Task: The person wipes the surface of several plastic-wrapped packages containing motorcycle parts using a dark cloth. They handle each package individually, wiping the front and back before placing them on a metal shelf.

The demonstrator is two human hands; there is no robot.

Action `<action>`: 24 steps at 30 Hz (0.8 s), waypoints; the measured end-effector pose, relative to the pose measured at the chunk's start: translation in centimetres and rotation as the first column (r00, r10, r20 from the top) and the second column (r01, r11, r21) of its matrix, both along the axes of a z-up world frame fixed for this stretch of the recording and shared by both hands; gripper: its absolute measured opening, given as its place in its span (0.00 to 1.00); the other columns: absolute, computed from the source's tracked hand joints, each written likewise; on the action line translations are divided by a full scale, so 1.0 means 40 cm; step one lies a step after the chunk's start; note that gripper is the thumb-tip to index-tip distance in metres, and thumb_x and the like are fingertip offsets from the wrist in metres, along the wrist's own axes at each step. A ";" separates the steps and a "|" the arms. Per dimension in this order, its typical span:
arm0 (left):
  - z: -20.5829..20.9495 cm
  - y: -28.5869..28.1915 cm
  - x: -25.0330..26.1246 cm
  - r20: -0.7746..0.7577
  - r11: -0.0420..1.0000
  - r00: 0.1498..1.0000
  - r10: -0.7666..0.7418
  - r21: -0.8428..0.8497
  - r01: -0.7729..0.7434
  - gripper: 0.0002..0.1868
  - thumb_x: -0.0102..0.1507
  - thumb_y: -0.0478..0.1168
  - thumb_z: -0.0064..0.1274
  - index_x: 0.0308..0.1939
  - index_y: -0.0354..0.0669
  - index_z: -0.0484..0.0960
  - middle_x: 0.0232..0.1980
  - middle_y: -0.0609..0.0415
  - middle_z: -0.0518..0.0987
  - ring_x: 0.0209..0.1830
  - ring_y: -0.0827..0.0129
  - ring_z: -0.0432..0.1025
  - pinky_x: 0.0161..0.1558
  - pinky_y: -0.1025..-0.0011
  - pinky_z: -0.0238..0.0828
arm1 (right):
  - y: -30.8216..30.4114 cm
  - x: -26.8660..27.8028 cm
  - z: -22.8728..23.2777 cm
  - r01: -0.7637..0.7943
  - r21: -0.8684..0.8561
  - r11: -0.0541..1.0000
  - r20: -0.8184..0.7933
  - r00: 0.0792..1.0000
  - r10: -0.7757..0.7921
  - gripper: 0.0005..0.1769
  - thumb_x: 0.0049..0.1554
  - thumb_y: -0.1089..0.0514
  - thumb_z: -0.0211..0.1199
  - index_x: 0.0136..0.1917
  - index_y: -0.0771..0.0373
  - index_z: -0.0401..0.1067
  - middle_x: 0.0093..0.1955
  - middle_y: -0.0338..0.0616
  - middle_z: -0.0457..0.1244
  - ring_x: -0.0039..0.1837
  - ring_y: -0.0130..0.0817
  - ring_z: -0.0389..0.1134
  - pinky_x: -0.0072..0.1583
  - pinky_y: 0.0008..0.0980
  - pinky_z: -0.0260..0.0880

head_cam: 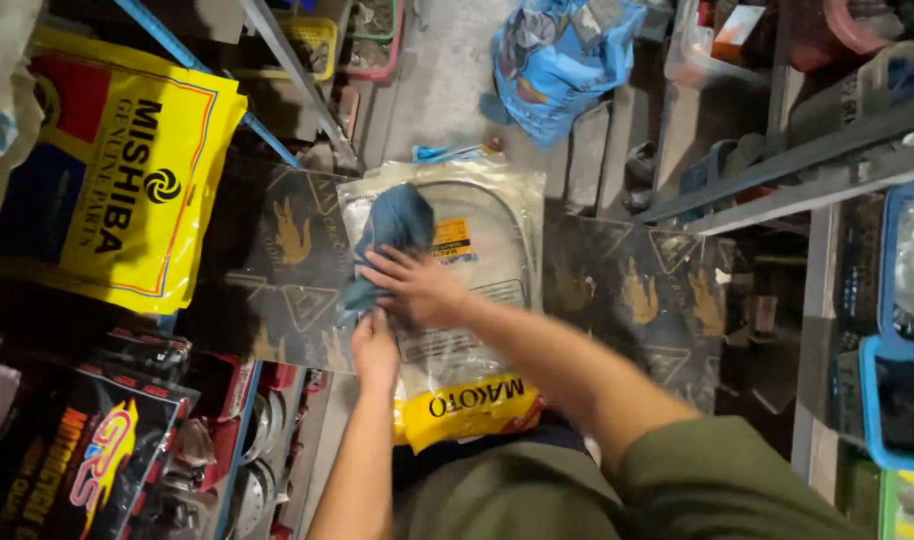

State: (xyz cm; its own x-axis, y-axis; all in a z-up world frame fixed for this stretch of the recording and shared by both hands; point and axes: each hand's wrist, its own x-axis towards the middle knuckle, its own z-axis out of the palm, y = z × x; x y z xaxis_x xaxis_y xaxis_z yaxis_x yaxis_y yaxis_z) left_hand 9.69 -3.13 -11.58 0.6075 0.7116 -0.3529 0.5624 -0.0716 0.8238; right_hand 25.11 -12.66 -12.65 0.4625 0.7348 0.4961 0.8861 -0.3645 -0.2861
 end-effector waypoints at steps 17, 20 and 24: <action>0.298 -0.057 0.022 -0.227 0.840 0.915 0.334 -0.368 -0.398 0.59 0.63 0.82 0.22 0.68 0.32 0.74 0.72 0.31 0.70 0.78 0.45 0.58 0.79 0.53 0.46 | -0.191 -0.207 0.040 -0.528 -0.180 0.830 0.034 0.840 0.541 0.31 0.56 0.33 0.57 0.54 0.61 0.72 0.81 0.60 0.51 0.77 0.65 0.55 0.64 0.61 0.65; 0.184 -0.057 -0.007 0.089 0.932 0.977 0.196 -0.328 -0.157 0.32 0.74 0.53 0.38 0.70 0.26 0.69 0.76 0.29 0.63 0.80 0.44 0.51 0.80 0.50 0.40 | -0.134 0.052 -0.074 -0.692 -0.064 0.719 0.032 0.718 0.695 0.42 0.60 0.29 0.45 0.71 0.61 0.68 0.74 0.54 0.57 0.78 0.59 0.55 0.70 0.56 0.63; -0.022 -0.044 -0.009 0.252 0.921 0.943 0.218 -0.374 -0.113 0.14 0.71 0.36 0.50 0.59 0.46 0.83 0.47 0.52 0.85 0.48 0.71 0.76 0.57 0.66 0.72 | -0.083 0.349 -0.045 0.065 -0.364 0.929 0.161 0.987 -0.006 0.30 0.59 0.45 0.52 0.71 0.58 0.68 0.58 0.48 0.65 0.61 0.53 0.66 0.57 0.52 0.65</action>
State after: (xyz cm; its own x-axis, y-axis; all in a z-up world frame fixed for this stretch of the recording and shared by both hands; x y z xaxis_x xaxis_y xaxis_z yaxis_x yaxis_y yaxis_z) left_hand 9.34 -4.91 -12.47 0.6032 0.6729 -0.4282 0.2804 0.3237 0.9037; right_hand 39.09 -15.97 -14.45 0.4308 0.8634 0.2626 0.8932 -0.4495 0.0126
